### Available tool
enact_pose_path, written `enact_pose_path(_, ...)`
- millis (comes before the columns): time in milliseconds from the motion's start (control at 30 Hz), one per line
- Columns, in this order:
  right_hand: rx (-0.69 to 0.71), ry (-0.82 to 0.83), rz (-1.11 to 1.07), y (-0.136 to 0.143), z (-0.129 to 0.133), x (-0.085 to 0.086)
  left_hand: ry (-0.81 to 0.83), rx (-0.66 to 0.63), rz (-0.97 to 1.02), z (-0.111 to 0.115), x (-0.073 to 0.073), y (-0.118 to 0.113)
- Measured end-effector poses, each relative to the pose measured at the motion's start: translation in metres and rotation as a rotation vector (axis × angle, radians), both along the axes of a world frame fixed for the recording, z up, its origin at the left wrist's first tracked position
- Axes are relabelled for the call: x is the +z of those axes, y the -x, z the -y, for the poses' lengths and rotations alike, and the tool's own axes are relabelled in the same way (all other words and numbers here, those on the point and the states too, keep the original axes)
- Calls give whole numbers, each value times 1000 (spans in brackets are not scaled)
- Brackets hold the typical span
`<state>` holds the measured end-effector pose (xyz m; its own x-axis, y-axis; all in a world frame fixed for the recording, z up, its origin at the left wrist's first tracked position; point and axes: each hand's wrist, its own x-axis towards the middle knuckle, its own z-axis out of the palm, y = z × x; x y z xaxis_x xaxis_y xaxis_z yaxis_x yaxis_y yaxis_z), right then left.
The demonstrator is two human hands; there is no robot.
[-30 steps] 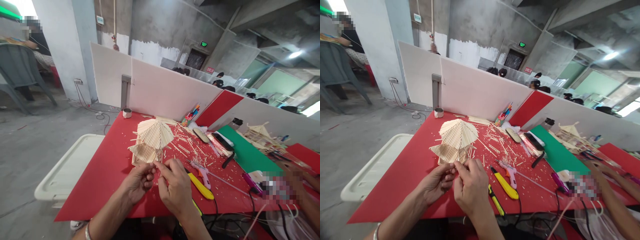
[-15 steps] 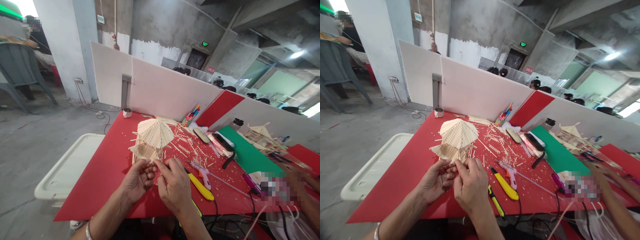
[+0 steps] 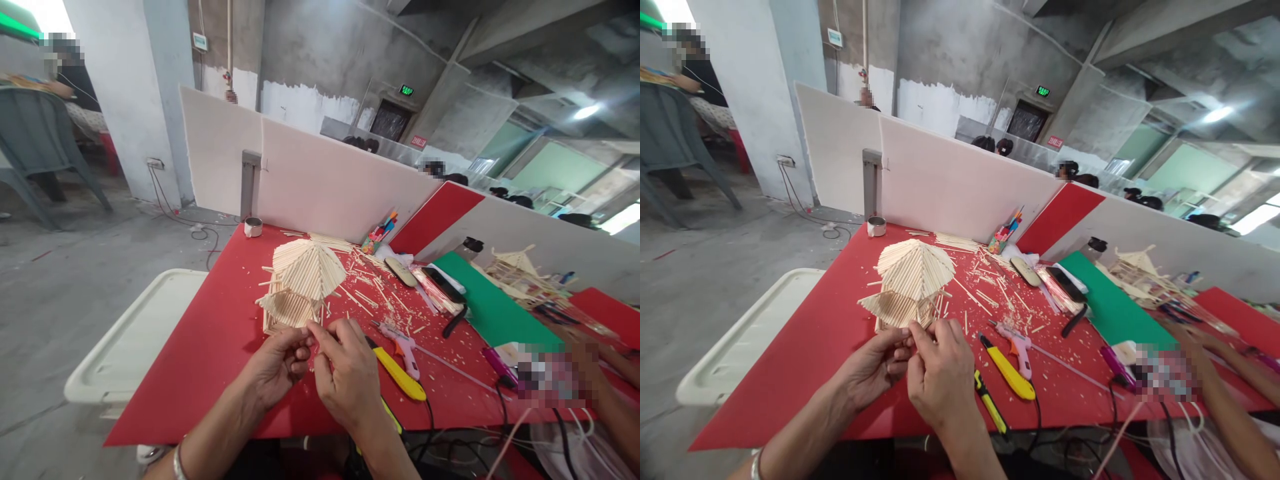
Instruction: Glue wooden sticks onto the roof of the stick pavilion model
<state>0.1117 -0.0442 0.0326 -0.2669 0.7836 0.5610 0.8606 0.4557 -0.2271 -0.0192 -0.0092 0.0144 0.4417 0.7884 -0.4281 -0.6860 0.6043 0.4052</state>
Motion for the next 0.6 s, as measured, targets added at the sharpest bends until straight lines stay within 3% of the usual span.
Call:
enact_pose_path(167,-49,-78,-131,-16,15,-9,-38,-2,-48,7,-3,2)
enact_pose_path(333,-351,11,-207,-56,47,-51,-139,-4,-134,21,-8,6)
enact_pose_path(467,-491,111,-55,-75,72,-85,-188,-5,-235,31,-13,0)
enact_pose_path(600,-589,201,141,-65,79,-95,-184,-18,-280,39,-19,-16)
